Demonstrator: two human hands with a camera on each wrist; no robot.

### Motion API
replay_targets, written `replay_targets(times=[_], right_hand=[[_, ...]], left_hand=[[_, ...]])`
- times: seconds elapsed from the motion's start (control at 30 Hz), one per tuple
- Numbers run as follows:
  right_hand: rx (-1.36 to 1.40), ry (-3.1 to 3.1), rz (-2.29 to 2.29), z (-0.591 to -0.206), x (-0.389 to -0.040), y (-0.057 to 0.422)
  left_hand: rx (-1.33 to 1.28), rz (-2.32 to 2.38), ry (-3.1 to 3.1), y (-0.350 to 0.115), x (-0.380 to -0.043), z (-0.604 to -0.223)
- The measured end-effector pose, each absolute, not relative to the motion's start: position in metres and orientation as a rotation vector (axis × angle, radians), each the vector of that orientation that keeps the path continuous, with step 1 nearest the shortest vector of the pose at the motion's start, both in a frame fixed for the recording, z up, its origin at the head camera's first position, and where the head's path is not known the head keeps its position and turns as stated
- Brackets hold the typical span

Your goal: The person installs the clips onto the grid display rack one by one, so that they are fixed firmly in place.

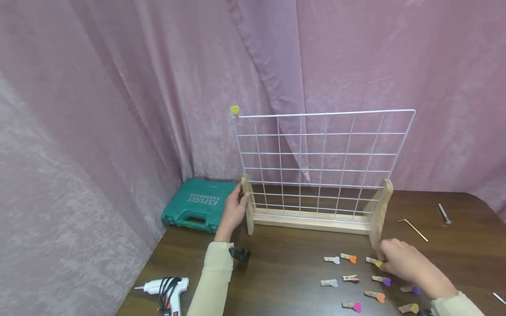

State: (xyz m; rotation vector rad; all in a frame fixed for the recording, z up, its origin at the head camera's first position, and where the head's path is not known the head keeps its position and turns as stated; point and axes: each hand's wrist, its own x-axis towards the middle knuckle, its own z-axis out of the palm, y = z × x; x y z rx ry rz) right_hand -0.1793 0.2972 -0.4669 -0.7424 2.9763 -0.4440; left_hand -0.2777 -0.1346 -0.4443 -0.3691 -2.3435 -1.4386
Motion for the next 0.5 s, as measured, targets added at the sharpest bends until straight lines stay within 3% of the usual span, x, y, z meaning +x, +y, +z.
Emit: replay_targets(times=[0.23, 0.5], right_hand=[[-1.032, 2.914, -0.879, -0.465, -0.18, 0.301], [-0.926, 2.923, -1.19, -0.442, -0.172, 0.29]], left_hand=[[-0.361, -1.445, -2.358, -0.133, -0.279, -0.446], [-0.366, -1.431, -2.363, -0.134, -0.277, -0.446]])
